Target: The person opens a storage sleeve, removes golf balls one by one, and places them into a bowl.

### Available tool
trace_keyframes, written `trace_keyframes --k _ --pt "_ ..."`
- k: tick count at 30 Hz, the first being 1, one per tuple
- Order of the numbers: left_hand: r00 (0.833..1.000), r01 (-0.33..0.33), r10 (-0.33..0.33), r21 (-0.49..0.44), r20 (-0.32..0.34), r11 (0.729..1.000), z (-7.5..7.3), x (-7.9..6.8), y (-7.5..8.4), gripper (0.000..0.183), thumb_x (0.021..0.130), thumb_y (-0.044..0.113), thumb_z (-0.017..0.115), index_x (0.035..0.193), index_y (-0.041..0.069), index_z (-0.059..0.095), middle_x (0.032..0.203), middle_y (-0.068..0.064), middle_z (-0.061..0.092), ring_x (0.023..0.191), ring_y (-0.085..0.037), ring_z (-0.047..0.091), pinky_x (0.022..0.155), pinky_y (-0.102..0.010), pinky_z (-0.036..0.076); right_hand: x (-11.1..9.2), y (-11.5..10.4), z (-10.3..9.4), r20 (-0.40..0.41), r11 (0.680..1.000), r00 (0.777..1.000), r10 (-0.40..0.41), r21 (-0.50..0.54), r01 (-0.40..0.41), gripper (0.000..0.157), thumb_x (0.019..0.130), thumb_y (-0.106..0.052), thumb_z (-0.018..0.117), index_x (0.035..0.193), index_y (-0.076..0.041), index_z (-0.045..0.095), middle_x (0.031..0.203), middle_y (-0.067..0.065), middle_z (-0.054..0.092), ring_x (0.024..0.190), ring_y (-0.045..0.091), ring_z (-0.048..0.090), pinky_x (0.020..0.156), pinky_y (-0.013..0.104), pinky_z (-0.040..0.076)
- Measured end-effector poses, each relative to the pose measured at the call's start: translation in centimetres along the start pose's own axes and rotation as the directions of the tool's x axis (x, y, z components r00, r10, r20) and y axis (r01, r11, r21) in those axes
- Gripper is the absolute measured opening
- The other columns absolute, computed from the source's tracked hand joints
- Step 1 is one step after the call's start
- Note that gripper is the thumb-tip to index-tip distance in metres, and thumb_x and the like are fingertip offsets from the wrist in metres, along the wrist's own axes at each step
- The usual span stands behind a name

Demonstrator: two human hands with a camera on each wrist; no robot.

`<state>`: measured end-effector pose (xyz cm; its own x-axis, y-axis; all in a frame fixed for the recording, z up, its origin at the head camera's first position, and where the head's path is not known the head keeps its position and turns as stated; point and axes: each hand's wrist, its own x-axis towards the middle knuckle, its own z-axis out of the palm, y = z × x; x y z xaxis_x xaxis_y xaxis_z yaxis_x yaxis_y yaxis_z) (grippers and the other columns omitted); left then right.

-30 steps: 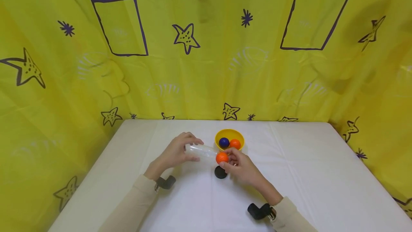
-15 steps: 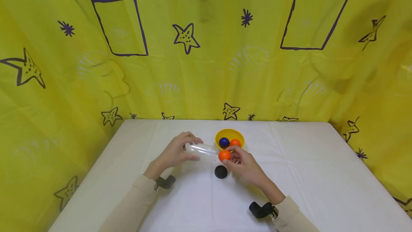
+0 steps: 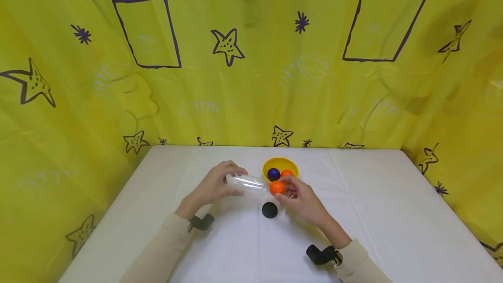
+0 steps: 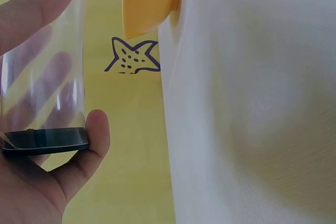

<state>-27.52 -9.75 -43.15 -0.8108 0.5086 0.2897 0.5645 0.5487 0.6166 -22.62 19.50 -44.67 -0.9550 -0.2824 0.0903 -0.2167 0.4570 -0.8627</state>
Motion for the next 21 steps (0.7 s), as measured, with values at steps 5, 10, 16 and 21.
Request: trace_keyframes --k 5,10,16,21 --pt "1.0 0.009 -0.009 -0.001 -0.005 1.0 0.0 0.0 -0.1 0.046 0.077 0.021 0.091 0.12 0.02 0.074 0.111 0.001 0.066 0.106 -0.019 0.056 0.088 -0.038 0.052 0.0 0.0 -0.4 -0.009 1.0 1.0 -0.015 0.013 0.015 0.044 0.096 -0.02 0.072 0.131 0.0 0.055 0.117 0.017 0.069 0.096 0.021 0.068 0.082 0.017 0.055" --pt "1.0 0.021 -0.021 0.002 -0.005 1.0 0.0 0.0 -0.1 0.046 0.078 0.025 0.091 0.121 0.022 0.073 0.111 0.003 0.066 0.105 -0.016 0.056 0.084 -0.032 0.051 -0.1 0.3 -0.7 -0.03 0.999 0.999 -0.033 0.014 0.033 0.043 0.097 -0.021 0.072 0.131 -0.001 0.055 0.109 0.017 0.072 0.088 0.017 0.069 0.08 0.019 0.056" --pt "1.0 0.028 -0.028 0.011 -0.003 1.0 0.0 0.0 0.0 0.047 0.08 0.03 0.089 0.123 0.023 0.072 0.111 0.004 0.066 0.103 -0.014 0.056 0.082 -0.03 0.05 -0.1 0.4 -1.2 -0.113 0.997 0.992 -0.053 -0.053 0.048 0.04 0.095 -0.023 0.074 0.129 -0.006 0.059 0.102 0.013 0.073 0.082 0.016 0.067 0.073 0.023 0.057" --pt "1.0 0.026 -0.026 0.004 -0.009 1.0 -0.2 0.0 0.0 0.046 0.081 0.03 0.088 0.123 0.022 0.072 0.11 0.004 0.066 0.103 -0.014 0.056 0.084 -0.032 0.05 0.1 0.3 -2.0 -0.188 0.99 0.979 -0.081 -0.126 0.058 0.038 0.094 -0.023 0.075 0.127 -0.008 0.061 0.102 0.011 0.071 0.083 0.015 0.061 0.071 0.022 0.054"
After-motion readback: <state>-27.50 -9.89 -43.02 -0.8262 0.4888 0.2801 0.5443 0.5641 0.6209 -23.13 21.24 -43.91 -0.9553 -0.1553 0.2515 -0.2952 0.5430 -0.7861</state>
